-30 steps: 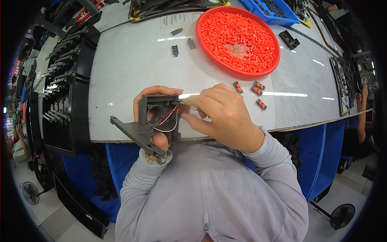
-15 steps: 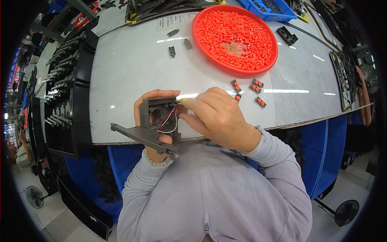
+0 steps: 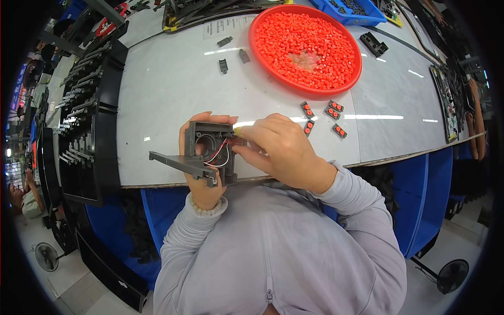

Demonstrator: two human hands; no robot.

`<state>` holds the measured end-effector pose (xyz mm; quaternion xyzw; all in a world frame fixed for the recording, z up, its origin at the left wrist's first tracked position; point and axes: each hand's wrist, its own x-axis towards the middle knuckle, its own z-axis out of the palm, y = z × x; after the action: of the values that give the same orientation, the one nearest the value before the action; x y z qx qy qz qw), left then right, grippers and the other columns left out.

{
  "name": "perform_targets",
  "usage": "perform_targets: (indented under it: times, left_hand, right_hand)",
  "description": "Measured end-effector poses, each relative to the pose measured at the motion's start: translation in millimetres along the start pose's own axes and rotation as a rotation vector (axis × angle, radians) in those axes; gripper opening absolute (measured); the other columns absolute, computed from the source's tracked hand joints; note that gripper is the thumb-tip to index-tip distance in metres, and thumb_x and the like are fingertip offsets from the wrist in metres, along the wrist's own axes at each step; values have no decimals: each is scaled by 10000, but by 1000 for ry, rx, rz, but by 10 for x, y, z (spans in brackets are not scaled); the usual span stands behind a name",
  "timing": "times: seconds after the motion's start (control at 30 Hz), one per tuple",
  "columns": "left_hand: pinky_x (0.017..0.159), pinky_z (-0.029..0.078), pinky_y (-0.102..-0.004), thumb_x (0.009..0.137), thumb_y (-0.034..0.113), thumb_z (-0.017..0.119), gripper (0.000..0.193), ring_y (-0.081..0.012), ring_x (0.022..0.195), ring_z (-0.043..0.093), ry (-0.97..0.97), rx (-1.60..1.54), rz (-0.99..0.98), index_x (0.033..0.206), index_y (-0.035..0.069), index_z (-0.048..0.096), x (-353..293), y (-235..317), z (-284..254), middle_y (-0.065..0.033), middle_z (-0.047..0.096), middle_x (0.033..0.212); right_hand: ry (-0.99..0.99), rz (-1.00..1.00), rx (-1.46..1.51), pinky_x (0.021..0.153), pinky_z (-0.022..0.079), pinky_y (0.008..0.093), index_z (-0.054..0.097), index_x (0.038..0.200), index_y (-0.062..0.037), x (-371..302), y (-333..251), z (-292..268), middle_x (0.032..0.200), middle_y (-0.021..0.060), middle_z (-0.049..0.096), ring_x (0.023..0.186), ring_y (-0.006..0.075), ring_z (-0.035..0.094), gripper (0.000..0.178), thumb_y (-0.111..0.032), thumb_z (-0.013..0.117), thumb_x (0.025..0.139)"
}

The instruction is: The person assembles device housings by inserting wires and electronic components into plastic casings and pressing covers onto them by hand. The person places assembled units onto a tray and retrieves additional casing parts from a bin beneath the workbench.

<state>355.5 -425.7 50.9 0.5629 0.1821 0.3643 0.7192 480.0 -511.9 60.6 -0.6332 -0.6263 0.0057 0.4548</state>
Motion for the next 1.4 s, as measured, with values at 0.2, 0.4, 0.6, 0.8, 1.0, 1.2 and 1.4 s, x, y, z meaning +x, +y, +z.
perform_targets:
  times: [0.2,0.4,0.6,0.8,1.0,1.2,1.4]
  left_hand:
    - [874,481,-395,603,656,666,974,-290,1107,499,0,-76,26,1269,28,334,21,12,11,-138,502,1144]
    - [920,463,-460,620,663,638,962,-288,1112,496,2,-50,26,1277,36,323,62,26,-72,-136,493,1147]
    - [924,462,-467,624,665,631,953,-289,1109,500,-41,-72,42,1277,42,323,80,44,-82,-140,492,1140]
    - [901,482,-452,650,652,625,929,-293,1087,516,-52,-67,58,1265,21,332,79,31,-93,-159,502,1123]
    - [817,524,-363,676,531,710,852,-255,1055,544,2,-204,33,1232,-5,353,99,2,-96,-166,521,1116]
    - [829,517,-361,669,539,710,885,-243,1035,555,13,-282,-56,1253,-11,336,88,8,-51,-157,539,1096]
    - [823,523,-343,573,612,708,1000,-228,957,598,-159,-376,-215,1253,-11,321,59,2,-98,-136,545,1090]
  right_hand:
    - [-75,258,259,680,458,304,592,953,-16,51,-67,-123,755,92,602,699,217,598,250,-151,666,755]
    - [-48,552,710,810,455,279,478,1219,-8,-57,144,-214,1074,105,593,975,151,567,400,-76,591,841]
    - [-442,863,1107,832,459,283,490,1185,14,-97,251,-292,1054,97,601,938,154,584,343,-54,564,857]
    - [-78,541,654,749,481,270,590,1016,5,-66,211,-346,934,90,615,835,172,612,274,15,664,753]
    - [-84,-131,43,603,475,293,619,884,-11,51,-120,-449,868,120,591,713,218,583,267,14,684,627]
    - [-294,-323,133,637,461,325,568,923,-49,106,-267,-262,849,82,547,754,236,544,227,-64,588,697]
    - [-218,-97,317,655,462,341,586,960,-39,334,-98,-242,826,83,589,802,249,569,297,-71,691,684]
